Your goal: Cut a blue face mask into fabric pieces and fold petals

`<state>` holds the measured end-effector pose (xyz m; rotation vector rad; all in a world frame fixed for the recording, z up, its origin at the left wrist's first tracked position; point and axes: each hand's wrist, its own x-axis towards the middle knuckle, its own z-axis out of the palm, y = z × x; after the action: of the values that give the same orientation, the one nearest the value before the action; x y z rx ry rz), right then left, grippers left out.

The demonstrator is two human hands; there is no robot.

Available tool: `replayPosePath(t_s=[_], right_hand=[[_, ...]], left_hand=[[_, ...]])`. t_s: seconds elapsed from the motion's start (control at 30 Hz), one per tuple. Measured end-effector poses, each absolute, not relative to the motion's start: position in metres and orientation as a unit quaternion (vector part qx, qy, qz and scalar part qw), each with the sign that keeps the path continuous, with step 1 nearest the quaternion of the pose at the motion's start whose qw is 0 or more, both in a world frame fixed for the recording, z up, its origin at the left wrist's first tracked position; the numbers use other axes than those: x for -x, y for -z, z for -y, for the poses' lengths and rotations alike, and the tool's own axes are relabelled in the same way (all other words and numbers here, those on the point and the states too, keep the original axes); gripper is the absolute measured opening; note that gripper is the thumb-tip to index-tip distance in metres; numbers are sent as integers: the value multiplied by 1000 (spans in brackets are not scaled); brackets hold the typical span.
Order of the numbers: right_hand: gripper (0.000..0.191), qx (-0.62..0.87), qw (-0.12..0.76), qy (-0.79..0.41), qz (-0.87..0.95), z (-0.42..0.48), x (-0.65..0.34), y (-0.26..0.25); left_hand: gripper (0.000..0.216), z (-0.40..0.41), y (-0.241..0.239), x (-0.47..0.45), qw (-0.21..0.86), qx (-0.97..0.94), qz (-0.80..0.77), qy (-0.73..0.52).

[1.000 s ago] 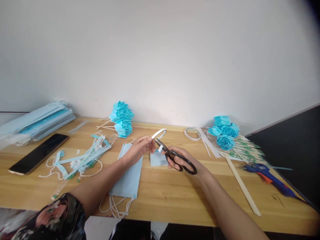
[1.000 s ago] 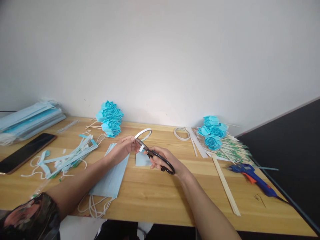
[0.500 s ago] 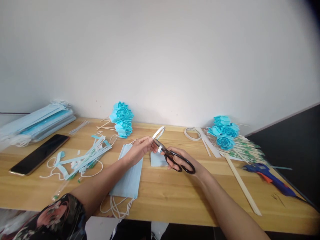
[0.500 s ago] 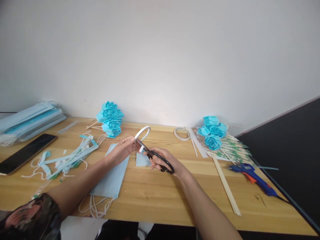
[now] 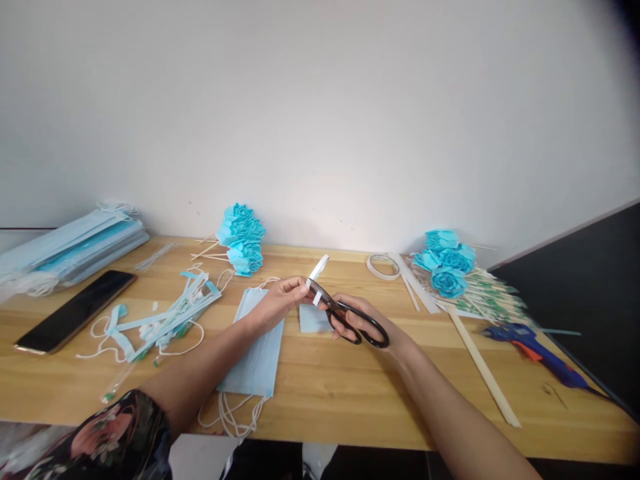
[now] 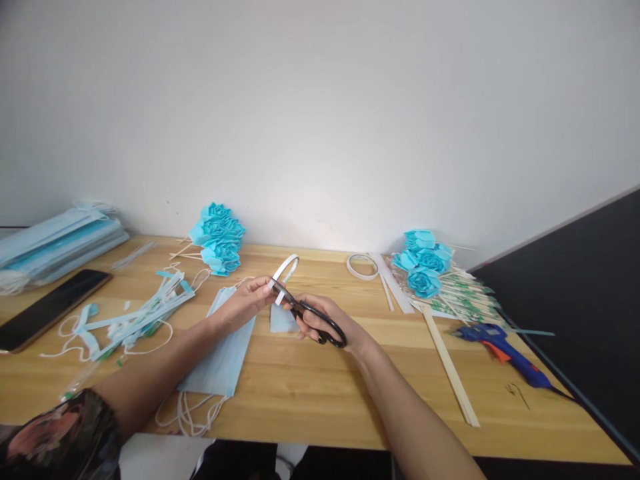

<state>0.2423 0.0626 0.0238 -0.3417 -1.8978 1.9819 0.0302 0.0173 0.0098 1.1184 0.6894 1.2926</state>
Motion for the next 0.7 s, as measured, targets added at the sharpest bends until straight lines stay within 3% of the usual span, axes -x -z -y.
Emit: replayPosePath(t_s=[0.23,0.7], right_hand=[[54,115,185,-704,675,-63,-243,-22],[55,100,191,-703,678,-62,-242,-24]], left_hand=[[30,-17,-2,-29,603,-511,-291,-538],[42,-18,-1,-29,614,-504,-342,-502]])
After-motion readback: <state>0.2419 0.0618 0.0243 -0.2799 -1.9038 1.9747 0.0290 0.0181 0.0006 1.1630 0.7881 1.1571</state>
